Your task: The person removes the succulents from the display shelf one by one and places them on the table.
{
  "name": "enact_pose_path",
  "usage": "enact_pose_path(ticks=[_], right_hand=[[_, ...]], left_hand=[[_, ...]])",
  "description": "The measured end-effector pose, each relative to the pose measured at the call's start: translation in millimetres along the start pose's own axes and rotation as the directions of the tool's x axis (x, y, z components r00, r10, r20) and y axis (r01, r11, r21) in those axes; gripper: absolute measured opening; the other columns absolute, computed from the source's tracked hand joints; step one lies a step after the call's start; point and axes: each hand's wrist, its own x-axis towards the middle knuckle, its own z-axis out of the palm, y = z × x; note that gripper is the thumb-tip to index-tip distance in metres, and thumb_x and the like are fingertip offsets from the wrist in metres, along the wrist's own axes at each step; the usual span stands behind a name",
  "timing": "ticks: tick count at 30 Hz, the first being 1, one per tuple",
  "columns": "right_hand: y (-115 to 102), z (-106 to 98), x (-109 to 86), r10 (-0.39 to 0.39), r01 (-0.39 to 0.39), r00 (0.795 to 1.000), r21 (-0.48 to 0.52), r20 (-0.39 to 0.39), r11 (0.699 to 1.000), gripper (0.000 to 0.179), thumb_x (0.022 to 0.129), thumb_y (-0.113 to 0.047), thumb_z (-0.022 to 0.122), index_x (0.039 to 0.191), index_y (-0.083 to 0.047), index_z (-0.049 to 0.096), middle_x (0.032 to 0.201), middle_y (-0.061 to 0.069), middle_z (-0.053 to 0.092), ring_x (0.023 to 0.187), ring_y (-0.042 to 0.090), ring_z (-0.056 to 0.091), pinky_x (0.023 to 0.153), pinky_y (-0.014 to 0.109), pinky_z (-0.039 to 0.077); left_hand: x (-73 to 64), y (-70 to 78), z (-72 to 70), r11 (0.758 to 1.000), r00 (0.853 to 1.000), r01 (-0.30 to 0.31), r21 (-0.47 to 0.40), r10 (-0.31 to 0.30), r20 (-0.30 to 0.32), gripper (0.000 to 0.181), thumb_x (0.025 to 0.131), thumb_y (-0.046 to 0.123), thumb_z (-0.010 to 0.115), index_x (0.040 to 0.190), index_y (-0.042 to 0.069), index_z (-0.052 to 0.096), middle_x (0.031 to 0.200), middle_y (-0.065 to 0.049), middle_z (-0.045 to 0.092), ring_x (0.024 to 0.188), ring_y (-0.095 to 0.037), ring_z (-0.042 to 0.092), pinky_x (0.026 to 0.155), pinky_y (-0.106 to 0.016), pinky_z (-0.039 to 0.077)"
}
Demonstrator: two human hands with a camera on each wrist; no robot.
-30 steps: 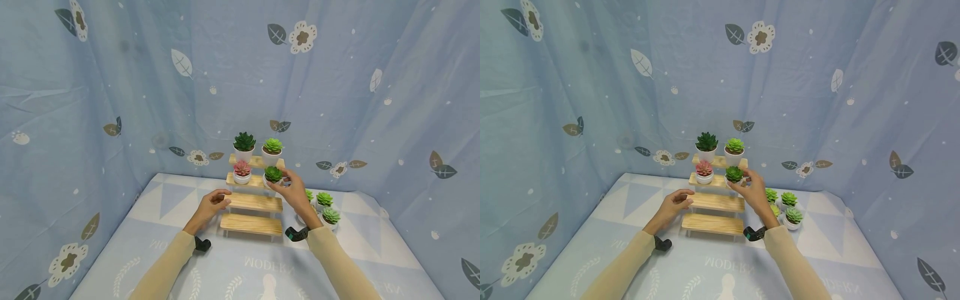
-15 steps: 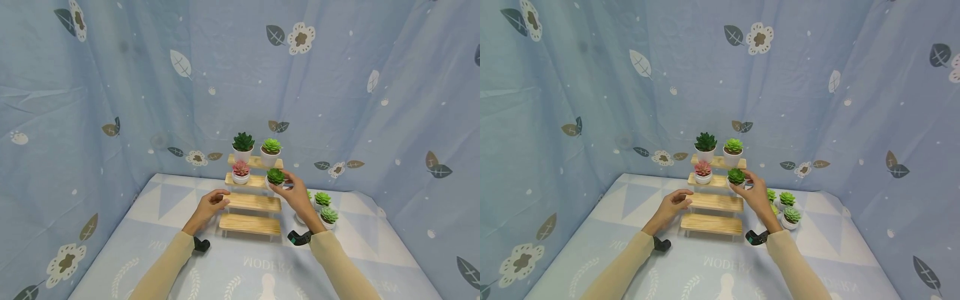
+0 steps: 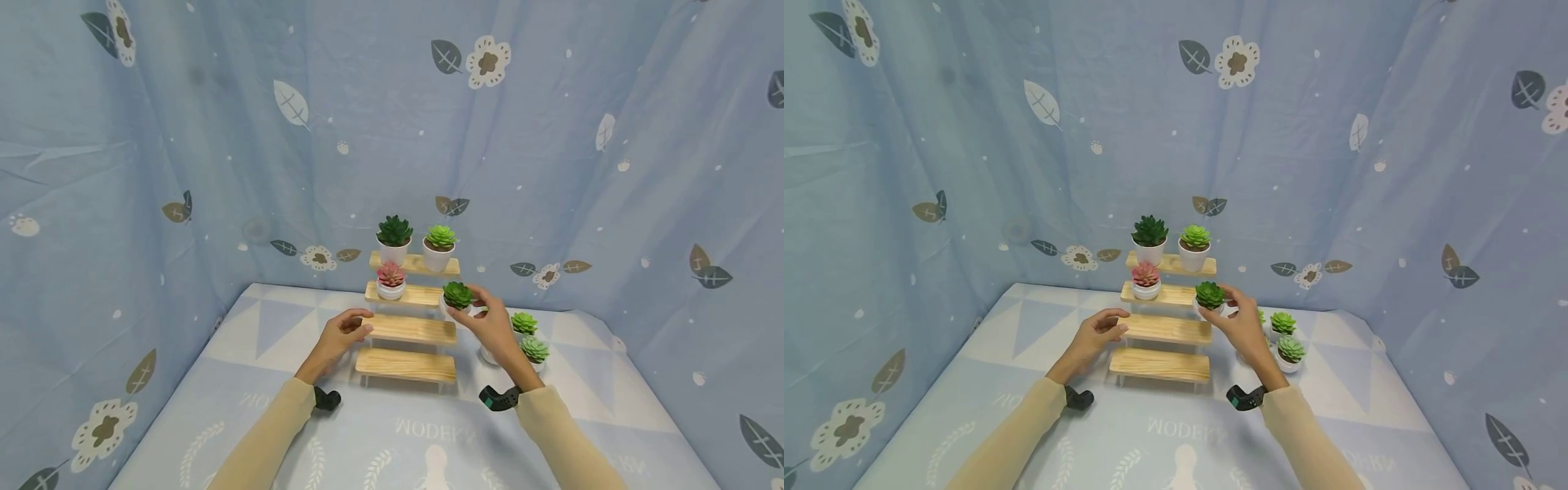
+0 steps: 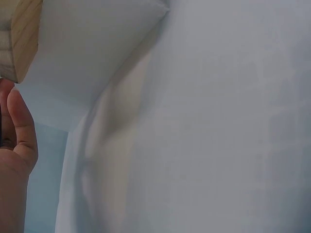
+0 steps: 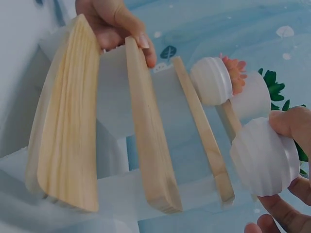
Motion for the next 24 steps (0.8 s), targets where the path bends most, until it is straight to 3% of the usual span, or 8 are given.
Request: enact_pose_path(ticks=[11, 16, 24], right_hand=[[7.1, -12.6, -13.2, 0.052, -0.052, 0.999, 0.033, 0.012, 0.998, 0.080, 0.086, -0.051, 0.082, 0.150, -0.017, 0.050, 0.126, 0.012, 0.062, 0.108, 0.030, 0.060, 0.088, 0.041, 0.052], [10.8, -17.2, -19.5, 0.059, -0.061, 0.998, 0.070, 0.026, 0.996, 0.080, 0.088, -0.045, 0.083, 0.152, -0.015, 0.047, 0.122, 0.016, 0.062, 0.102, 0.035, 0.063, 0.081, 0.040, 0.056], [22.3, -25.4, -26.3, 0.067, -0.067, 0.998, 0.055, 0.004, 0.996, 0.074, 0.089, -0.042, 0.082, 0.150, -0.015, 0.050, 0.120, 0.016, 0.060, 0.093, 0.028, 0.063, 0.073, 0.033, 0.056]], left_hand=[[1.0, -0.5, 0.2, 1.000, 1.000, -0.003, 0.015, 0.003, -0.008, 0.036, 0.096, 0.025, 0.077, 0.129, 0.014, 0.068, 0.110, -0.012, 0.066, 0.094, -0.023, 0.064, 0.087, -0.046, 0.058], [0.9, -1.2, 0.2, 1.000, 1.000, -0.005, 0.002, 0.005, -0.010, 0.037, 0.096, 0.025, 0.077, 0.129, 0.013, 0.068, 0.111, -0.012, 0.066, 0.094, -0.023, 0.063, 0.086, -0.047, 0.058], [1.6, -1.3, 1.1, 1.000, 1.000, -0.004, -0.008, 0.004, -0.016, 0.036, 0.096, 0.023, 0.077, 0.129, 0.012, 0.068, 0.109, -0.012, 0.066, 0.093, -0.022, 0.064, 0.087, -0.049, 0.058]])
